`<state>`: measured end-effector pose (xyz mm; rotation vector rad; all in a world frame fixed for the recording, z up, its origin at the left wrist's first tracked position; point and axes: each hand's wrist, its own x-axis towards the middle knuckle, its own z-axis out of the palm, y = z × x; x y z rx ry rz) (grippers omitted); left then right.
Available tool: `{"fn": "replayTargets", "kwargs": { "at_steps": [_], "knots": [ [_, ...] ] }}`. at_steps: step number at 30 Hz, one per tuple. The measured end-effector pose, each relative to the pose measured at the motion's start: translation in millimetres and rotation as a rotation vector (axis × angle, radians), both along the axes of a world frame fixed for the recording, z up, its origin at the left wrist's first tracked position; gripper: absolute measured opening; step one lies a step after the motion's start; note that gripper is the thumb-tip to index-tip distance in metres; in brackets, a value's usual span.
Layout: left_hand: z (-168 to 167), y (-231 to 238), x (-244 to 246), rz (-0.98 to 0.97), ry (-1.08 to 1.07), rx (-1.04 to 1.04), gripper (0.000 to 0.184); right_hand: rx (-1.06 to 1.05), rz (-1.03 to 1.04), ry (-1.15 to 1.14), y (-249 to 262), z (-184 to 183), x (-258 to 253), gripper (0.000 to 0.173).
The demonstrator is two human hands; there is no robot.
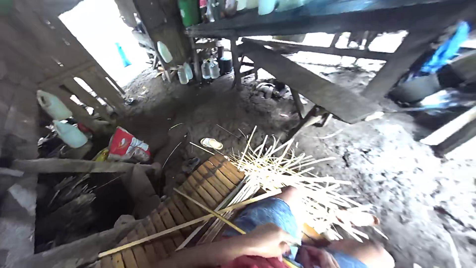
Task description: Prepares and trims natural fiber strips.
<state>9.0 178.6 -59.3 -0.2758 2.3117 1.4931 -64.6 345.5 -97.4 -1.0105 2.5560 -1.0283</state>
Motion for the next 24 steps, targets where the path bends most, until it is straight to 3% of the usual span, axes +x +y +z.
{"fn": "replayTargets", "kwargs": {
  "at_steps": [3,8,14,16,19,24],
  "knots": [
    [-2.1,3.6,-4.2,0.094,0.062,0.11,0.033,-0.042,-0.154,0.204,-13.1,-4.4,6.0,0.013],
    [1.0,17.2,-9.1,0.195,0.156,0.057,0.035,-0.137,-0.294,0.341,-19.7,-11.2,12.9,0.016],
    [-6.1,10.7,-5.8,0.276,0.18,-0.037,0.033,-0.044,-0.106,0.255,-22.4,-12.1,38.3,0.042],
    [-10.8,5.6,-0.5,0.319,0.268,-0.018,0.031,-0.147,-0.072,0.084,-16.3,-5.7,31.3,0.043],
    [-12.8,-2.4,6.6,0.329,0.518,-0.04,0.025,-0.415,-0.083,-0.348,-2.3,10.1,13.5,0.038],
    [-12.0,-0.5,8.4,0.166,0.862,-0.24,0.019,-0.735,0.095,-1.02,5.0,26.7,4.2,0.038]
  ]
}}
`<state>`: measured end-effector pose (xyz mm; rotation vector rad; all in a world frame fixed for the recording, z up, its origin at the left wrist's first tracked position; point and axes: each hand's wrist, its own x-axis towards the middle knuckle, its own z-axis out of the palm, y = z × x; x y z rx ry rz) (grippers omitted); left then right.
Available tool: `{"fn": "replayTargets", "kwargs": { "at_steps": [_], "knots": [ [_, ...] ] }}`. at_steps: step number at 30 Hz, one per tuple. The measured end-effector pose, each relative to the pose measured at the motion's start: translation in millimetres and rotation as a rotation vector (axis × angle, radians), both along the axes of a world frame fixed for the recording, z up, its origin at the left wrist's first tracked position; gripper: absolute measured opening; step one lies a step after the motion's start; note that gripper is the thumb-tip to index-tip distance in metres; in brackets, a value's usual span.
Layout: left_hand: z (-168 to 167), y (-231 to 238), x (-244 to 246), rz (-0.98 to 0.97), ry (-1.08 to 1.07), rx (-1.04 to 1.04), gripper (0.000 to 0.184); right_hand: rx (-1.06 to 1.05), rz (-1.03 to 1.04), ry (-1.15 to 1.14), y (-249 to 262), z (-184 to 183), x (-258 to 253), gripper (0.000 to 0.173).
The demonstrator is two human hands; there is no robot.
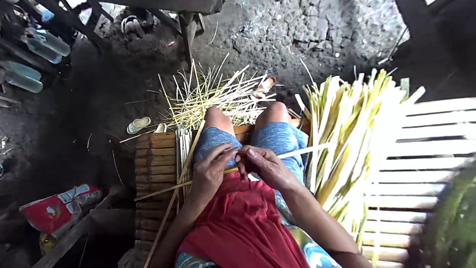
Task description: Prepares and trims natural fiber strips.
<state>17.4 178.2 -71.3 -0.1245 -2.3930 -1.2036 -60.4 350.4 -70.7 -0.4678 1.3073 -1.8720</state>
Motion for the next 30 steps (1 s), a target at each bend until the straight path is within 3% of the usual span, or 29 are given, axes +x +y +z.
{"fn": "replayTargets", "kwargs": {
  "at_steps": [3,5,7,10,11,13,17,20,23,25,27,30],
  "knots": [
    [-1.2,-0.8,1.0,0.018,0.045,-0.092,0.019,-0.126,0.02,-0.212,-1.5,2.0,0.7,0.03],
    [2.2,-0.8,1.8,0.009,0.005,-0.048,0.019,-0.135,-0.018,-0.195,-2.6,0.3,2.1,0.028],
    [6.2,0.3,1.4,0.016,-0.032,0.0,0.016,-0.043,-0.085,0.074,-2.0,0.2,1.8,0.023],
    [9.2,4.0,1.1,0.084,-0.023,-0.018,0.013,0.265,-0.22,0.785,-1.9,2.3,0.9,0.021],
    [8.2,6.5,0.3,0.113,0.012,-0.05,0.013,0.309,-0.237,0.865,-2.4,2.5,0.3,0.022],
    [4.6,12.0,-1.4,0.159,0.097,-0.112,0.012,0.247,-0.18,0.661,-1.4,3.6,0.0,0.02],
    [1.3,19.1,-2.0,0.191,0.199,-0.154,0.01,-0.121,0.04,-0.119,-1.3,4.5,3.1,0.026],
    [9.0,17.9,-0.6,0.116,0.159,-0.095,0.01,-0.254,0.121,-0.416,-0.6,7.6,5.3,0.03],
    [37.0,-13.4,-5.0,-0.273,-0.048,0.141,0.014,-0.354,0.215,-0.485,5.5,19.0,7.9,0.031],
    [49.7,-28.0,-24.0,-0.526,-0.038,0.267,0.037,-0.473,0.289,-0.496,7.6,29.3,14.1,0.029],
    [57.0,-14.0,-45.8,-0.618,0.014,0.426,0.055,-0.603,0.298,-0.464,3.6,39.1,18.8,0.028],
    [63.3,25.4,-64.7,-0.692,-0.003,0.807,0.054,-0.674,0.154,-0.374,-1.4,51.0,17.0,0.026]
  ]
}}
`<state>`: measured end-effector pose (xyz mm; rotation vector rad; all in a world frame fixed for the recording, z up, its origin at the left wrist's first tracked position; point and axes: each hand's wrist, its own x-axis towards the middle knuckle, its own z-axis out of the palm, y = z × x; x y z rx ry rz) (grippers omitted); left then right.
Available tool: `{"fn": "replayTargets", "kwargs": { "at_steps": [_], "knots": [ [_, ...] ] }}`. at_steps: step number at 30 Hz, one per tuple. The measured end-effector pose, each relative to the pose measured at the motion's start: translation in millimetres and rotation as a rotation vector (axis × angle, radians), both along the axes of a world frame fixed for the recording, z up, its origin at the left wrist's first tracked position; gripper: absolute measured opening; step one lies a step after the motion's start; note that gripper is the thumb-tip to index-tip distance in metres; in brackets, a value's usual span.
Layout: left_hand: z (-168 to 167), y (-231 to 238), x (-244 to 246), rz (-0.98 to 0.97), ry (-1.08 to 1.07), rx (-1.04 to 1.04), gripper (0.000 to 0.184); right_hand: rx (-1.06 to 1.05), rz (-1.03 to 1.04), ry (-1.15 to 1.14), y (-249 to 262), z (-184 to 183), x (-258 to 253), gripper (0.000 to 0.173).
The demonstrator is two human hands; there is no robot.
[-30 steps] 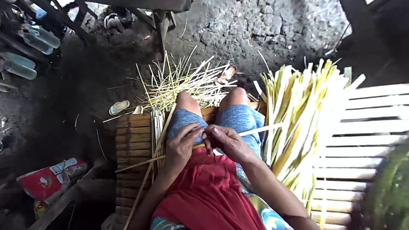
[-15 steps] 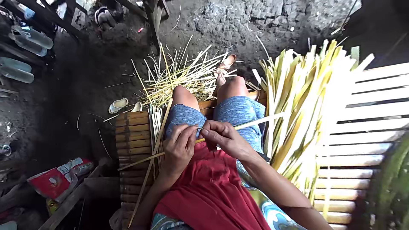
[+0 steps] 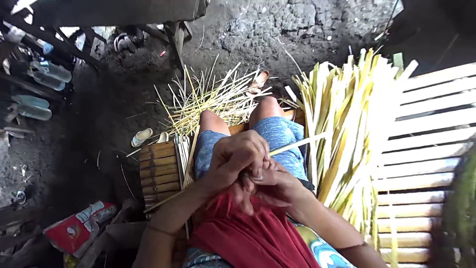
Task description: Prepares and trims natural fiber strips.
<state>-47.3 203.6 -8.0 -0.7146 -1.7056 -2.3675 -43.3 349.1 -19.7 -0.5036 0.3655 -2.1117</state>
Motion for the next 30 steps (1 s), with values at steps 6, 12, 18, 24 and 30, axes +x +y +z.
{"fn": "replayTargets", "kwargs": {
  "at_steps": [6,12,18,24,30],
  "knots": [
    [-8.7,34.7,8.8,0.17,-0.279,0.283,0.058,0.049,-0.083,-0.091,5.1,-1.0,-2.7,0.03],
    [-15.1,27.9,18.8,0.083,-0.482,0.633,0.06,0.167,-0.175,0.158,2.7,-9.9,4.6,0.025],
    [-23.6,6.3,-3.7,0.179,-0.54,0.671,0.065,0.576,-0.167,0.826,13.1,-10.7,20.7,0.025],
    [-19.2,15.7,-10.1,0.229,-0.67,0.809,0.069,0.749,-0.482,0.86,15.3,-6.7,-9.9,0.046],
    [-24.6,10.3,-13.2,0.363,-0.644,0.685,0.068,0.625,-0.343,1.019,21.5,-6.2,-9.9,0.029]
  ]
}}
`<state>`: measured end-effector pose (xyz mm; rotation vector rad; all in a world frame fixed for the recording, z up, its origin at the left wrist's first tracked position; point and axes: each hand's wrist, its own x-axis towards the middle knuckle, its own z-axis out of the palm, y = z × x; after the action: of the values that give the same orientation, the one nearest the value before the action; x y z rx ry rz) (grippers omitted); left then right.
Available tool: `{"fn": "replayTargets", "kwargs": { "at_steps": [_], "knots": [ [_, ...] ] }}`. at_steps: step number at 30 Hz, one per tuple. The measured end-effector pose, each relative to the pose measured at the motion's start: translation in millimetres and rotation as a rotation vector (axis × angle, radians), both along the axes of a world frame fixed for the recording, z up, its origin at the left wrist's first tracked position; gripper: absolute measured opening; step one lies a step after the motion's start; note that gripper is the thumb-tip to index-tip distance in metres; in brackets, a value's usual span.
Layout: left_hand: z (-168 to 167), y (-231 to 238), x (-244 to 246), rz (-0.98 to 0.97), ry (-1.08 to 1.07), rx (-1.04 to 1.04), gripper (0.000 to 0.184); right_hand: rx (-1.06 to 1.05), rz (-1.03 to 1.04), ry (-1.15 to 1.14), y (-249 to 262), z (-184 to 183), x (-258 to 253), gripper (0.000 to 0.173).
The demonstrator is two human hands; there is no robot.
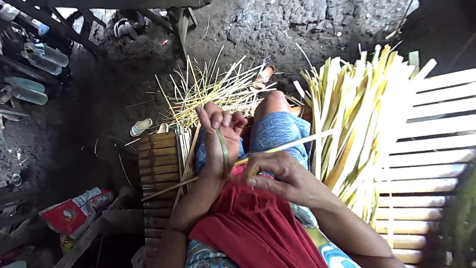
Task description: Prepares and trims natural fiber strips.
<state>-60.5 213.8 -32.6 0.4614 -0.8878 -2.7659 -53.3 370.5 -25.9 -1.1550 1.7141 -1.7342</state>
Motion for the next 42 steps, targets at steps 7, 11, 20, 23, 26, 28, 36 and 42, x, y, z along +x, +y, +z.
{"fn": "replayTargets", "kwargs": {
  "at_steps": [7,11,20,23,26,28,36,42],
  "knots": [
    [-2.8,-3.6,12.7,-0.504,0.107,0.072,0.053,-0.012,-0.341,0.048,-2.8,-2.2,-6.1,0.02],
    [0.2,1.5,14.3,-0.344,0.044,0.115,0.052,0.088,-0.335,0.219,-7.9,-2.1,-11.4,0.025],
    [-22.1,-19.6,4.2,-0.353,0.003,0.105,0.059,0.065,0.025,-0.076,18.2,-10.7,-8.1,0.03],
    [-17.7,-4.3,20.7,-0.634,0.044,0.021,0.048,0.08,-0.319,-0.016,18.7,-8.4,-25.6,0.023],
    [-16.8,7.6,23.7,-0.434,-0.048,0.168,0.054,0.139,-0.31,0.113,10.4,-7.4,-27.1,0.028],
    [-12.4,13.9,19.0,-0.23,-0.176,0.298,0.059,0.2,-0.181,0.156,2.7,-12.9,-19.6,0.032],
    [-32.7,-12.4,12.9,-0.08,-0.283,0.133,0.061,0.05,0.163,-0.291,33.6,-17.7,0.5,0.036],
    [-19.2,4.4,35.0,-0.508,-0.107,0.081,0.053,0.103,-0.33,-0.057,25.2,-11.5,-21.2,0.028]
  ]
}}
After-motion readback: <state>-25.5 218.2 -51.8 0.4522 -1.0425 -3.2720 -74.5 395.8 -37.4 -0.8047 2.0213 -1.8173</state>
